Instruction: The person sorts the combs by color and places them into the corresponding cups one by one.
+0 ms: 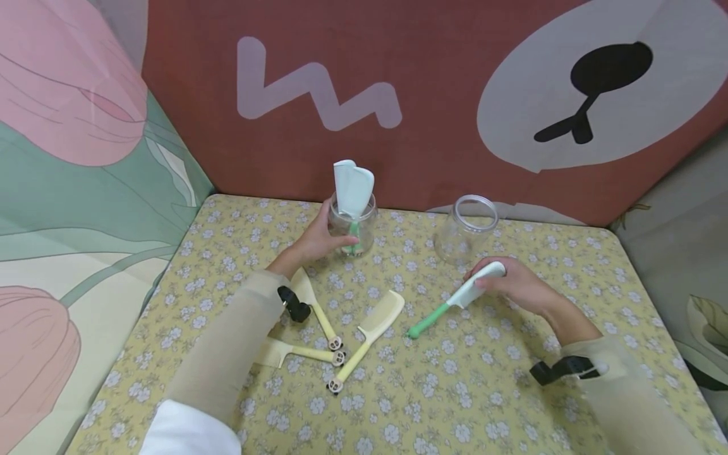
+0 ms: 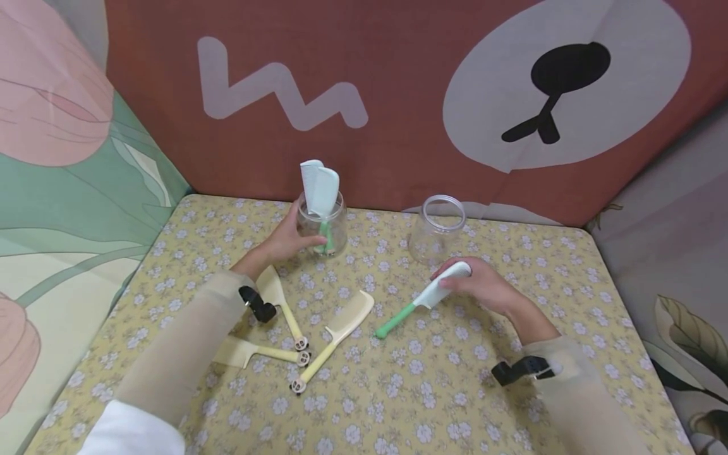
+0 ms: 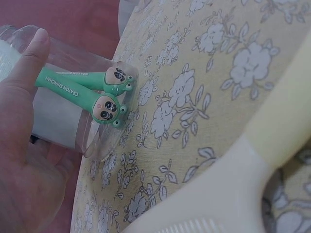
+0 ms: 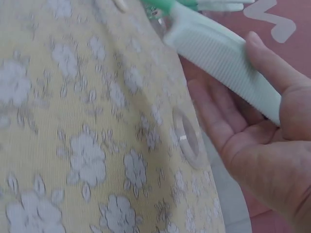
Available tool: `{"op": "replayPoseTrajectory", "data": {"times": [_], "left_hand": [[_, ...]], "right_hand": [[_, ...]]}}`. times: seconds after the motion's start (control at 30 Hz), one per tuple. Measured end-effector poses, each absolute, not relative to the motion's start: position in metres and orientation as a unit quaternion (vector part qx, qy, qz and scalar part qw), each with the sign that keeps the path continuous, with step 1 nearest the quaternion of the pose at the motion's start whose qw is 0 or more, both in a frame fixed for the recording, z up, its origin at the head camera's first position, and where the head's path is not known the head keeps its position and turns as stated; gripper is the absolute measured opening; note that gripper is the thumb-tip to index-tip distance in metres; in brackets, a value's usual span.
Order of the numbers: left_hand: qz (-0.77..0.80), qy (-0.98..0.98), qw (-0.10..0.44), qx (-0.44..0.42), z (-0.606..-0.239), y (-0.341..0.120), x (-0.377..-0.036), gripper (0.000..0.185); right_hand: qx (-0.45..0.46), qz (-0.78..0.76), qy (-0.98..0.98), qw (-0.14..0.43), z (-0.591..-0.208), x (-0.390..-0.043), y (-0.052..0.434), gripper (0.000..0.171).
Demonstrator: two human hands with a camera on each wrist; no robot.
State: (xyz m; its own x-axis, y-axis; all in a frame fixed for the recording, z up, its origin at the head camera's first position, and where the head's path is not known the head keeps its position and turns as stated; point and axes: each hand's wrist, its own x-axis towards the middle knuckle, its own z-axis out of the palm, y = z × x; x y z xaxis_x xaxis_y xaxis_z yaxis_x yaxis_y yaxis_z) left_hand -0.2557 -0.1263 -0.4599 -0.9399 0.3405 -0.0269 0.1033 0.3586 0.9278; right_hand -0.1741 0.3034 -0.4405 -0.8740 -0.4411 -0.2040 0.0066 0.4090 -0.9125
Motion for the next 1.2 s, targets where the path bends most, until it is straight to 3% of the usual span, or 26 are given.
{"op": "replayPoseTrajectory", "data": {"times": [0.07,0.23,0.5,0.8,1.2], "left_hand": [[0.550,0.817,0.107,0.136,-0.460,-0.126,-0.256,0.114],[0.549,0.818,0.108,0.135,-0.459,-0.126,-0.255,0.113],[0.550,0.817,0.106,0.134,-0.461,-0.126,-0.255,0.114],[0.550,0.818,0.104,0.130,-0.460,-0.126,-0.255,0.115],[0.555,0.815,0.105,0.129,-0.460,-0.126,-0.254,0.114]], "right_hand": [[-0.115,-0.575,0.781,0.214,-0.439,-0.173,0.302,0.008],[-0.099,-0.708,0.665,0.218,-0.435,-0.171,0.297,0.022],[-0.103,-0.784,0.587,0.172,-0.432,-0.167,0.288,0.028],[-0.136,-0.764,0.626,0.077,-0.428,-0.165,0.282,0.029],[-0.170,-0.644,0.746,0.025,-0.395,-0.161,0.274,0.023]]}}
